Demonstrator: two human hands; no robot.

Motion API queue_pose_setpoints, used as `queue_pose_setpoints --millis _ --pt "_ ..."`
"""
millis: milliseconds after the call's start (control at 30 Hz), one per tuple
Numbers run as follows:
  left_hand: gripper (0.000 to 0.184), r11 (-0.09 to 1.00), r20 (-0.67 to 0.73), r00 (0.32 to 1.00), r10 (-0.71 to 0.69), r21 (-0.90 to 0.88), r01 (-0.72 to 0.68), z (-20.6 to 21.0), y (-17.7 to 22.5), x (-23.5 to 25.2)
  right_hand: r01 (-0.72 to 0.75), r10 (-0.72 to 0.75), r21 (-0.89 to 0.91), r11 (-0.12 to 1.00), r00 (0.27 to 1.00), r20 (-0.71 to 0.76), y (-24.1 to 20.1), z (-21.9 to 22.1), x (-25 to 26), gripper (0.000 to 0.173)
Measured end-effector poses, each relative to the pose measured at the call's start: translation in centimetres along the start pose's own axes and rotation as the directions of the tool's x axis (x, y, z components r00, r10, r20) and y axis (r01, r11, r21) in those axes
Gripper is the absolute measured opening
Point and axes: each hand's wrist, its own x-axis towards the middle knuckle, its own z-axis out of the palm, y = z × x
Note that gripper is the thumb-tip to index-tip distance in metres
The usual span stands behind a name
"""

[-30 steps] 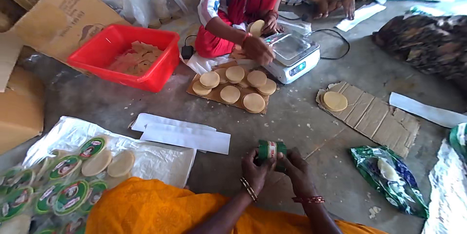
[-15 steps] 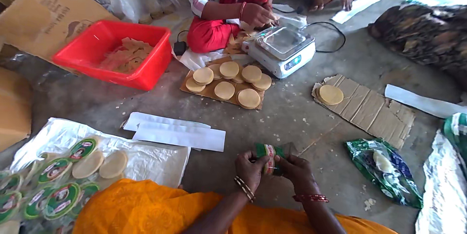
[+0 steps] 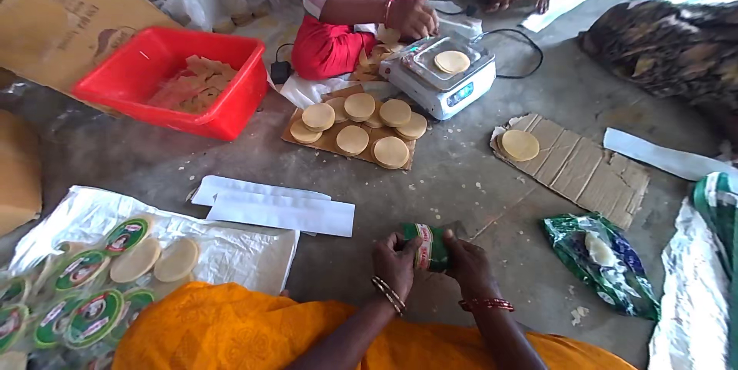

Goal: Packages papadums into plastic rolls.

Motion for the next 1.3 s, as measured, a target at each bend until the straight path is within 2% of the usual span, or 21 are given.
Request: queue_pose_setpoints --millis 67,100,167,200,267,400,467,533,600,733,800,833,900,1033,1167,1233,1300 --pt "0.022 0.995 -0.011 0.996 0.092 -0.033 -0.092 0.2 -0.7 0.1 0.012 -0.012 0.028 1.000 1.000 0.005 0.3 0.1 0.0 0.044" --pt "0.021 0.988 -0.007 0.991 0.132 -0.075 -0.132 0.3 -1.2 0.2 0.058 -0.062 0.072 0.996 0.997 0.051 0.6 -0.1 0.1 0.042" --pt "0.031 0.969 0.001 0.981 0.194 -0.154 -0.191 0.4 -1.9 0.5 0.168 -0.198 0.168 0.971 0.963 0.183 1.4 -0.4 0.6 0.028" --pt "0.036 0.962 -0.004 0.977 0.211 -0.174 -0.209 0.4 -2.2 0.7 0.203 -0.242 0.186 0.961 0.945 0.220 1.5 -0.4 0.7 0.030" --pt "0.035 0.964 -0.011 0.983 0.183 -0.193 -0.182 0.2 -2.6 1.0 0.237 -0.275 0.168 0.957 0.925 0.261 1.6 -0.3 0.9 0.033" --pt "0.023 0.981 -0.014 0.997 0.082 -0.176 -0.083 -0.4 -1.8 1.0 0.259 -0.300 0.168 0.951 0.907 0.297 2.2 -0.3 1.1 0.018" --pt "0.020 0.990 -0.021 0.998 0.055 -0.128 -0.058 -0.6 -1.5 0.9 0.256 -0.295 0.169 0.952 0.916 0.273 2.3 -0.3 1.2 0.007" --pt "0.021 0.995 -0.011 0.999 0.048 -0.086 -0.049 -0.8 -1.3 1.0 0.234 -0.266 0.150 0.960 0.933 0.243 2.2 -0.3 1.3 0.005" --pt "0.022 0.997 -0.009 0.998 0.056 -0.061 -0.056 -0.8 -1.4 1.1 0.208 -0.244 0.165 0.964 0.939 0.241 2.0 -0.2 1.0 0.014" --pt "0.024 0.997 -0.002 0.998 0.068 -0.034 -0.068 -0.7 -1.5 1.1 0.180 -0.238 0.221 0.958 0.934 0.268 1.6 -0.2 0.6 0.056" --pt "0.023 0.997 0.003 0.998 0.065 -0.044 -0.065 -0.7 -1.4 1.1 0.158 -0.214 0.219 0.963 0.941 0.261 1.4 -0.1 0.6 0.072" --pt "0.022 0.997 0.007 0.998 0.060 -0.057 -0.059 -0.7 -1.4 1.3 0.155 -0.209 0.214 0.964 0.942 0.261 1.3 -0.1 0.7 0.074" --pt "0.020 0.995 0.009 0.999 0.047 -0.090 -0.046 -0.7 -1.4 1.5 0.162 -0.216 0.207 0.965 0.938 0.272 1.3 -0.2 0.7 0.066" --pt "0.018 0.989 0.042 0.999 0.025 -0.145 -0.018 -0.9 -1.1 1.7 0.210 -0.255 0.176 0.962 0.920 0.298 1.8 -0.5 1.2 0.034" --pt "0.016 0.993 0.048 0.998 0.037 -0.110 -0.031 -1.1 -1.0 1.7 0.217 -0.244 0.140 0.966 0.943 0.226 1.8 -0.5 1.4 0.009" --pt "0.017 0.996 0.053 0.998 0.025 -0.088 -0.021 -1.2 -0.8 1.8 0.203 -0.221 0.109 0.973 0.956 0.195 1.8 -0.6 1.5 0.003" --pt "0.018 0.998 0.057 0.998 0.027 -0.055 -0.023 -1.2 -0.7 1.9 0.193 -0.204 0.079 0.978 0.962 0.183 1.9 -0.8 1.5 0.005"
